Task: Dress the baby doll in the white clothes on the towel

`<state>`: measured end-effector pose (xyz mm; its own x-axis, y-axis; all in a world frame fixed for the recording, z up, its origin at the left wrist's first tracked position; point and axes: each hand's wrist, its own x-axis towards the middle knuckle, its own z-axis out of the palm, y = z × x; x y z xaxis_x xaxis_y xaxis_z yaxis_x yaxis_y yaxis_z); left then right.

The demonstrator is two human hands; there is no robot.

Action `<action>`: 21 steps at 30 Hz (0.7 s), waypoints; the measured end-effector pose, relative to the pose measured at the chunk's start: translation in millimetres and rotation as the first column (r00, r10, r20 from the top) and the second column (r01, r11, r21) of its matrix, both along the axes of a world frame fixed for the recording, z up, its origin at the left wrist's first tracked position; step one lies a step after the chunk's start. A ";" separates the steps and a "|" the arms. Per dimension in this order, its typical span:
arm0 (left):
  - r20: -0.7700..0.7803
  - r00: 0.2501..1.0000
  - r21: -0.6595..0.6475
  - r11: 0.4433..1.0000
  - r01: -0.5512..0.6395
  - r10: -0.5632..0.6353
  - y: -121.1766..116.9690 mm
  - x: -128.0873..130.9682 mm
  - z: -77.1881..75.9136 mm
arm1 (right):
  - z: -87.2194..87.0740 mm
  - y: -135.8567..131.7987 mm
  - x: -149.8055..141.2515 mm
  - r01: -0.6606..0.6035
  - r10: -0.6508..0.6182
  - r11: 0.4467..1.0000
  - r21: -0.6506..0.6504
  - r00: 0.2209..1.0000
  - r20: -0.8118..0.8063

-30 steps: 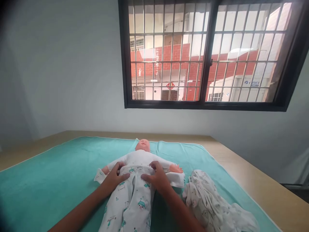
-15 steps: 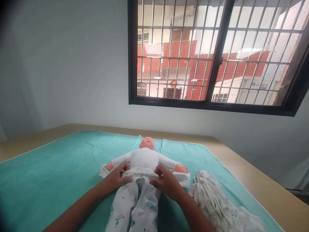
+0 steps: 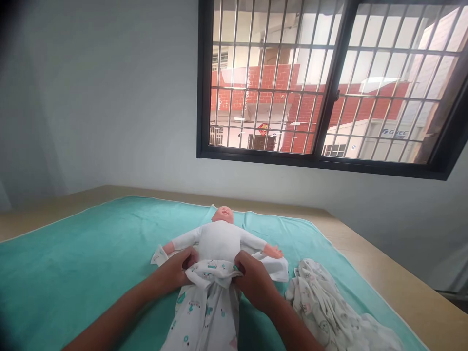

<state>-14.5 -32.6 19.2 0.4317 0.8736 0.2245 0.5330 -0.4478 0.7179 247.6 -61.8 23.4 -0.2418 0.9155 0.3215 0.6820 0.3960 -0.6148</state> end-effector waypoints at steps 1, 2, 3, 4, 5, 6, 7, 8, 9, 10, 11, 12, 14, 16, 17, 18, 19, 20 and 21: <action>0.014 1.000 0.037 0.999 -0.024 0.023 0.4 2.6 -1.3 | -3.7 2.0 -2.0 0.011 -0.011 0.999 0.044 1.000 -0.007; 0.033 0.998 0.072 0.996 -0.053 0.051 0.6 5.3 -2.3 | -7.7 4.3 -4.1 0.021 -0.019 0.996 0.085 1.000 -0.021; 0.054 0.995 0.100 0.991 -0.084 0.079 0.5 7.9 -3.0 | -11.7 6.7 -5.9 0.031 -0.026 0.993 0.115 0.999 -0.043; 0.075 0.992 0.117 0.987 -0.110 0.101 0.2 10.1 -3.4 | -15.2 9.0 -7.0 0.040 -0.031 0.991 0.126 0.997 -0.072; 0.094 0.989 0.121 0.985 -0.122 0.111 -0.4 11.4 -3.2 | -17.6 10.8 -7.2 0.048 -0.036 0.992 0.118 0.994 -0.102; 0.108 0.988 0.110 0.987 -0.118 0.106 -1.1 11.5 -2.4 | -18.5 11.8 -6.4 0.052 -0.040 0.994 0.095 0.991 -0.125; 0.117 0.989 0.086 0.991 -0.098 0.088 -2.1 10.2 -0.8 | -17.5 11.8 -4.5 0.047 -0.039 0.997 0.060 0.990 -0.137; 0.119 0.991 0.049 0.997 -0.062 0.056 -3.3 7.5 1.4 | -14.6 10.6 -1.8 0.032 -0.029 0.999 0.017 0.990 -0.135; 0.114 0.993 -0.006 1.000 -0.010 0.011 -4.9 3.8 4.1 | -10.0 8.3 1.5 0.004 -0.008 0.999 -0.032 0.993 -0.121; 0.105 0.993 -0.076 0.996 0.052 -0.044 -6.7 -0.6 7.2 | -4.3 5.1 4.8 -0.035 0.027 0.996 -0.081 0.995 -0.101; 0.097 0.990 -0.152 0.982 0.117 -0.103 -8.7 -5.0 10.3 | 1.8 1.4 7.8 -0.078 0.068 0.989 -0.129 0.994 -0.081; 0.092 0.983 -0.221 0.960 0.174 -0.157 -10.6 -8.9 13.1 | 7.6 -2.3 9.9 -0.119 0.110 0.979 -0.165 0.992 -0.063; 0.090 0.971 -0.302 0.924 0.236 -0.219 -14.0 -13.7 17.4 | 16.1 -8.3 11.4 -0.166 0.164 0.967 -0.191 0.986 -0.024; 0.067 0.978 -0.278 0.938 0.207 -0.196 -16.4 -14.1 19.7 | 18.9 -11.1 9.9 -0.163 0.171 0.971 -0.172 0.985 0.034; 0.045 0.984 -0.252 0.951 0.181 -0.175 -17.2 -13.2 20.5 | 18.5 -11.5 8.7 -0.154 0.166 0.976 -0.153 0.984 0.071; 0.021 0.986 -0.228 0.960 0.163 -0.163 -17.9 -11.9 21.3 | 17.2 -11.4 7.7 -0.149 0.164 0.980 -0.135 0.981 0.105; 0.000 0.986 -0.212 0.964 0.161 -0.165 -18.5 -10.5 22.3 | 15.6 -11.0 7.0 -0.152 0.168 0.981 -0.121 0.977 0.133; -0.013 0.984 -0.203 0.964 0.173 -0.180 -18.9 -9.1 23.5 | 14.2 -10.4 6.8 -0.161 0.177 0.980 -0.113 0.973 0.151; -0.020 0.979 -0.204 0.959 0.196 -0.205 -19.2 -7.9 24.8 | 13.1 -9.7 7.0 -0.171 0.188 0.979 -0.115 0.969 0.159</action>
<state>-22.5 -51.8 44.0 0.6077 0.7935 0.0330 0.4774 -0.3982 0.7832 254.7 -71.5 36.5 -0.4477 0.8776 0.1713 0.7025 0.4638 -0.5399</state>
